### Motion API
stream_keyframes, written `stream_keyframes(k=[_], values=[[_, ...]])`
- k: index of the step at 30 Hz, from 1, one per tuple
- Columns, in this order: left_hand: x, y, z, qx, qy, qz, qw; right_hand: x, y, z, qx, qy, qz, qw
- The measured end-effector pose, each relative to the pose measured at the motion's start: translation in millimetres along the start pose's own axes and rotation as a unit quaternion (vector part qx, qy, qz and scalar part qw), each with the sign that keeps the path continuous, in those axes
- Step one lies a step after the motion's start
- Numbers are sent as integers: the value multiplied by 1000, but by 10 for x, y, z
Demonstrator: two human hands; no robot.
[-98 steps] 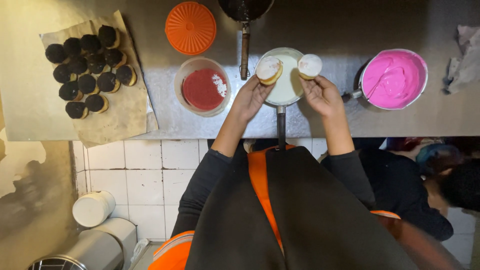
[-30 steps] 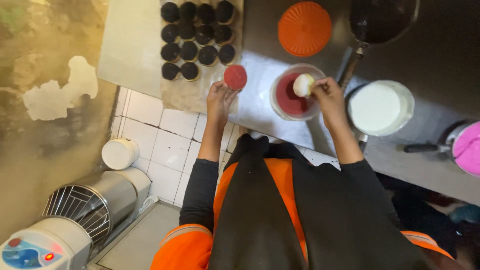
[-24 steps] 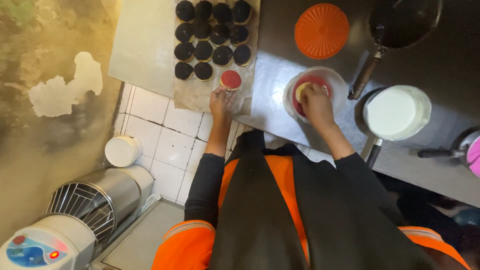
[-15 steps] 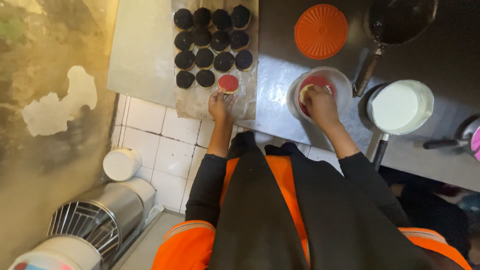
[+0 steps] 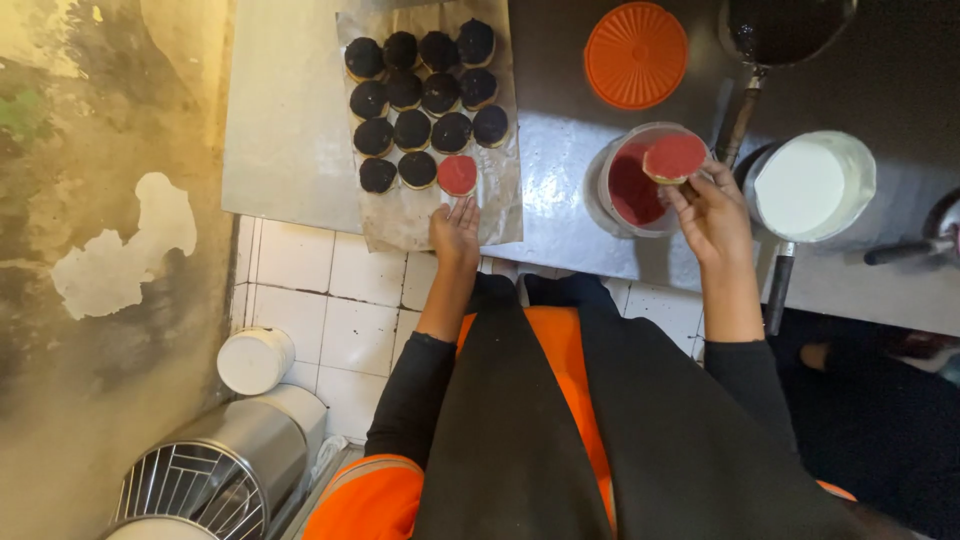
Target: Dipping donuts into various glazes and decorating them with icing using a piping bag.
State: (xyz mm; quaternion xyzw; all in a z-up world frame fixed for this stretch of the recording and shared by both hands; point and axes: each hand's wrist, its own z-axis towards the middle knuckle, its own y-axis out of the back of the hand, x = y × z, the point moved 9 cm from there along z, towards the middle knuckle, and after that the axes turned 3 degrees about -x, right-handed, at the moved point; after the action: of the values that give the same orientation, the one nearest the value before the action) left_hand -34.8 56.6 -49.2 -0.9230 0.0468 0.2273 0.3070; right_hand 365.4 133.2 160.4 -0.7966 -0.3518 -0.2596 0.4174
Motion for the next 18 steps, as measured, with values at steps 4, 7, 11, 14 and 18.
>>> stream_keyframes(k=[4, 7, 11, 14, 18], values=[[-2, -133, -99, 29, 36, 23, 999, 13, -841, -375, 34, -29, 5, 999], [-21, -198, -134, 60, 42, 20, 997, -550, -1083, -214, 92, -90, -2, 992], [-41, -268, -200, 98, 48, 20, 994, -2012, -839, 615, 150, -136, -1, 979], [-26, -225, -208, 120, 46, 26, 991, -2417, -969, 823, 98, -125, -36, 987], [-33, -150, -123, 123, 48, 24, 991, -2631, -1005, 878, 62, -124, -83, 987]])
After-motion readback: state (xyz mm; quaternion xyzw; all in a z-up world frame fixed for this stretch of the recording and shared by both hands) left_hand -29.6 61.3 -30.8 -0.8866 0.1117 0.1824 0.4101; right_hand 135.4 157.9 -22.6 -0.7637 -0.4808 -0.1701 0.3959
